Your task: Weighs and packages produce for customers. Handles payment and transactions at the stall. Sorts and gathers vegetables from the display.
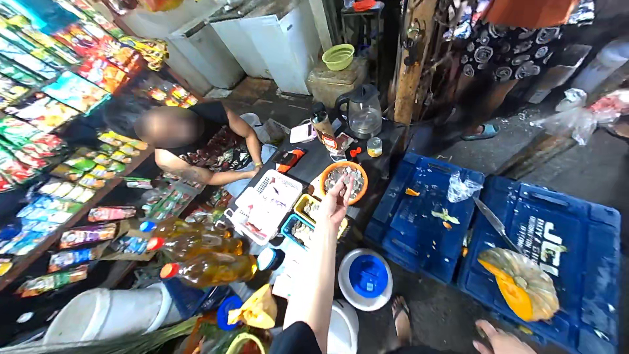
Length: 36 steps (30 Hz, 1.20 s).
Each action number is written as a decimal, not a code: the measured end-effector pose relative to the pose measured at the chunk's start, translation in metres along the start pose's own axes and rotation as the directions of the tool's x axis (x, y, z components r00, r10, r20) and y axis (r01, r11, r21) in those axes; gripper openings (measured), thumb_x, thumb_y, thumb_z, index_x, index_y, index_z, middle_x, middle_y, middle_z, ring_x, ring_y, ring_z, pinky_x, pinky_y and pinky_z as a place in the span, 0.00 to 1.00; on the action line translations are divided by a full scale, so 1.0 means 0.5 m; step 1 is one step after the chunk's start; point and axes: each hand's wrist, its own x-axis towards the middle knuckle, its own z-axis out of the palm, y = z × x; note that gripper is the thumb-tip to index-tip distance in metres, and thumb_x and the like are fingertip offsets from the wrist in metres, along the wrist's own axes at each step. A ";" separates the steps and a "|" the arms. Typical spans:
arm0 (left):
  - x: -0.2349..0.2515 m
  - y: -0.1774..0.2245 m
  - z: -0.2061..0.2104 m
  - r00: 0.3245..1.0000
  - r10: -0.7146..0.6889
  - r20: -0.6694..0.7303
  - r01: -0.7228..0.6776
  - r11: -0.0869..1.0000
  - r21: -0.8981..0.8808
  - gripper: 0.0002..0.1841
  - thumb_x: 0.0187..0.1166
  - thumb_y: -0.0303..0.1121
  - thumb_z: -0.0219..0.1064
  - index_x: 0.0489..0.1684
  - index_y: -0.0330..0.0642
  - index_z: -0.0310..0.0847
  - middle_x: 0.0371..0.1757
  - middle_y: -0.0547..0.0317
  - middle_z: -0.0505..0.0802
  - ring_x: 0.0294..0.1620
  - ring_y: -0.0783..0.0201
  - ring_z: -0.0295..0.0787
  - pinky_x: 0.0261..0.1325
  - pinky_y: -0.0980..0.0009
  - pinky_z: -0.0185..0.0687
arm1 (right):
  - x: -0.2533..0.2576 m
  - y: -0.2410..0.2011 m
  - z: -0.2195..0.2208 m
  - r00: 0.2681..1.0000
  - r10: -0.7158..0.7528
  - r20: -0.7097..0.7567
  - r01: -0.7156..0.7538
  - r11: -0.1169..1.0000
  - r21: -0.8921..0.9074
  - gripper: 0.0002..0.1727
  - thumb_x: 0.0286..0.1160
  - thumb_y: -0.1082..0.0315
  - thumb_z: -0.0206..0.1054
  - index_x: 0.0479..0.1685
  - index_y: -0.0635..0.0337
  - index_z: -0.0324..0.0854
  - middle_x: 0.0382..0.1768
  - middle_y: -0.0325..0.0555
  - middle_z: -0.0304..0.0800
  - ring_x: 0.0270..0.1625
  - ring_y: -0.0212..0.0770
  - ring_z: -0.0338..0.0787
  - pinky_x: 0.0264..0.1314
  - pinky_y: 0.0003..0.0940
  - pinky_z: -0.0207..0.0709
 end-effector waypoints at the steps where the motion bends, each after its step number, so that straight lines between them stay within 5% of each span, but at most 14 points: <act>1: -0.025 -0.012 0.008 0.999 -0.013 0.030 0.015 0.999 -0.050 0.15 0.88 0.25 0.54 0.65 0.28 0.78 0.54 0.40 0.93 0.53 0.53 0.95 0.58 0.66 0.91 | 0.000 0.014 0.015 1.000 0.006 -0.008 -0.006 1.000 -0.002 0.35 0.87 0.46 0.58 0.84 0.61 0.70 0.68 0.72 0.84 0.74 0.72 0.82 0.72 0.71 0.73; 4: -0.090 -0.052 0.022 0.974 -0.062 0.218 0.087 0.990 -0.110 0.21 0.92 0.38 0.46 0.66 0.30 0.76 0.62 0.36 0.90 0.63 0.43 0.91 0.64 0.53 0.89 | -0.014 0.051 0.055 0.998 0.061 -0.032 -0.060 0.997 0.040 0.34 0.84 0.46 0.62 0.84 0.57 0.72 0.68 0.69 0.86 0.74 0.70 0.82 0.74 0.69 0.72; 8: -0.172 -0.121 0.056 0.888 -0.199 0.414 0.249 0.966 -0.070 0.37 0.93 0.56 0.36 0.80 0.30 0.69 0.76 0.36 0.82 0.75 0.44 0.84 0.73 0.55 0.83 | -0.082 0.096 0.083 0.988 0.156 -0.013 -0.155 0.984 0.087 0.34 0.85 0.46 0.62 0.85 0.56 0.70 0.70 0.66 0.85 0.76 0.67 0.81 0.76 0.66 0.71; 11: -0.243 -0.188 0.091 0.818 -0.288 0.498 0.325 0.946 0.014 0.38 0.93 0.56 0.34 0.82 0.30 0.68 0.78 0.37 0.81 0.77 0.46 0.82 0.75 0.58 0.81 | -0.150 0.141 0.121 0.975 0.220 -0.040 -0.211 0.963 0.167 0.34 0.86 0.46 0.62 0.85 0.56 0.70 0.71 0.65 0.85 0.77 0.66 0.81 0.77 0.65 0.71; 13: -0.305 -0.239 0.108 0.801 -0.349 0.486 0.312 0.937 0.158 0.31 0.94 0.52 0.39 0.69 0.34 0.78 0.63 0.44 0.91 0.59 0.56 0.93 0.57 0.68 0.91 | -0.204 0.170 0.159 0.966 0.241 -0.094 -0.211 0.945 0.249 0.32 0.86 0.49 0.63 0.83 0.58 0.72 0.69 0.66 0.86 0.75 0.66 0.82 0.76 0.66 0.72; 15: -0.385 -0.326 0.130 0.775 -0.424 0.469 0.242 0.884 0.399 0.25 0.95 0.49 0.41 0.30 0.49 0.77 0.25 0.67 0.83 0.19 0.76 0.77 0.20 0.83 0.71 | -0.272 0.205 0.209 0.951 0.265 -0.159 -0.204 0.926 0.319 0.29 0.85 0.52 0.64 0.77 0.61 0.76 0.65 0.66 0.88 0.71 0.68 0.85 0.73 0.67 0.75; 17: -0.488 -0.430 0.139 0.683 -0.544 0.488 0.180 0.772 0.610 0.29 0.95 0.50 0.42 0.14 0.54 0.68 0.12 0.74 0.71 0.08 0.79 0.61 0.11 0.84 0.54 | -0.341 0.251 0.265 0.946 0.289 -0.145 -0.209 0.889 0.407 0.26 0.86 0.53 0.63 0.75 0.61 0.76 0.65 0.67 0.87 0.71 0.69 0.85 0.72 0.69 0.75; 20: -0.672 -0.606 0.114 0.503 -0.690 0.520 -0.165 0.514 0.842 0.25 0.96 0.45 0.40 0.26 0.51 0.77 0.10 0.77 0.73 0.08 0.81 0.62 0.12 0.84 0.60 | -0.443 0.335 0.363 0.934 0.281 -0.220 -0.071 0.751 0.657 0.26 0.89 0.53 0.60 0.77 0.59 0.76 0.64 0.67 0.88 0.68 0.68 0.86 0.71 0.71 0.75; 22: -0.811 -0.723 0.082 0.301 -0.771 0.562 -0.411 0.427 0.806 0.19 0.94 0.38 0.43 0.46 0.43 0.82 0.15 0.76 0.75 0.14 0.80 0.66 0.20 0.80 0.67 | -0.515 0.376 0.428 0.880 0.297 -0.370 0.187 0.501 0.845 0.24 0.94 0.56 0.51 0.72 0.64 0.81 0.57 0.62 0.92 0.60 0.58 0.92 0.70 0.60 0.79; 24: -0.963 -0.833 0.051 0.051 -0.805 0.591 -0.610 0.443 0.657 0.16 0.92 0.31 0.46 0.58 0.35 0.81 0.25 0.69 0.83 0.23 0.76 0.76 0.30 0.76 0.77 | -0.593 0.396 0.473 0.831 0.408 -0.378 0.424 -0.025 0.905 0.31 0.98 0.53 0.36 0.69 0.69 0.79 0.51 0.57 0.93 0.50 0.47 0.94 0.60 0.46 0.85; 26: -1.103 -0.927 0.020 -0.209 -0.797 0.566 -0.745 0.505 0.436 0.16 0.86 0.27 0.52 0.64 0.32 0.80 0.42 0.55 0.92 0.42 0.66 0.89 0.52 0.64 0.88 | -0.664 0.421 0.512 0.794 0.548 -0.263 0.576 -0.540 0.614 0.34 0.96 0.44 0.36 0.60 0.64 0.80 0.43 0.48 0.93 0.43 0.41 0.94 0.51 0.41 0.89; 27: -1.159 -0.969 0.006 -0.347 -0.773 0.531 -0.791 0.545 0.279 0.19 0.83 0.26 0.56 0.68 0.30 0.81 0.54 0.46 0.93 0.56 0.56 0.91 0.66 0.54 0.85 | -0.697 0.440 0.535 0.771 0.603 -0.208 0.629 -0.668 0.397 0.30 0.95 0.45 0.40 0.55 0.60 0.81 0.41 0.45 0.93 0.43 0.40 0.93 0.50 0.41 0.88; 31: -1.312 -1.117 0.000 -0.737 -0.542 0.404 -0.656 0.718 -0.233 0.21 0.73 0.24 0.67 0.67 0.40 0.86 0.64 0.51 0.93 0.67 0.51 0.90 0.73 0.47 0.81 | -0.797 0.523 0.631 0.591 0.807 -0.008 0.806 -0.590 -0.050 0.20 0.89 0.61 0.48 0.35 0.58 0.84 0.32 0.46 0.92 0.39 0.41 0.91 0.46 0.42 0.85; 36: -1.427 -1.270 -0.002 -0.837 -0.376 0.397 -0.456 0.880 -0.129 0.17 0.85 0.40 0.64 0.63 0.38 0.84 0.66 0.47 0.90 0.72 0.53 0.85 0.77 0.54 0.79 | -0.936 0.683 0.737 0.546 0.825 0.144 0.824 -0.560 0.088 0.23 0.94 0.56 0.50 0.25 0.54 0.75 0.15 0.35 0.75 0.17 0.29 0.73 0.21 0.24 0.70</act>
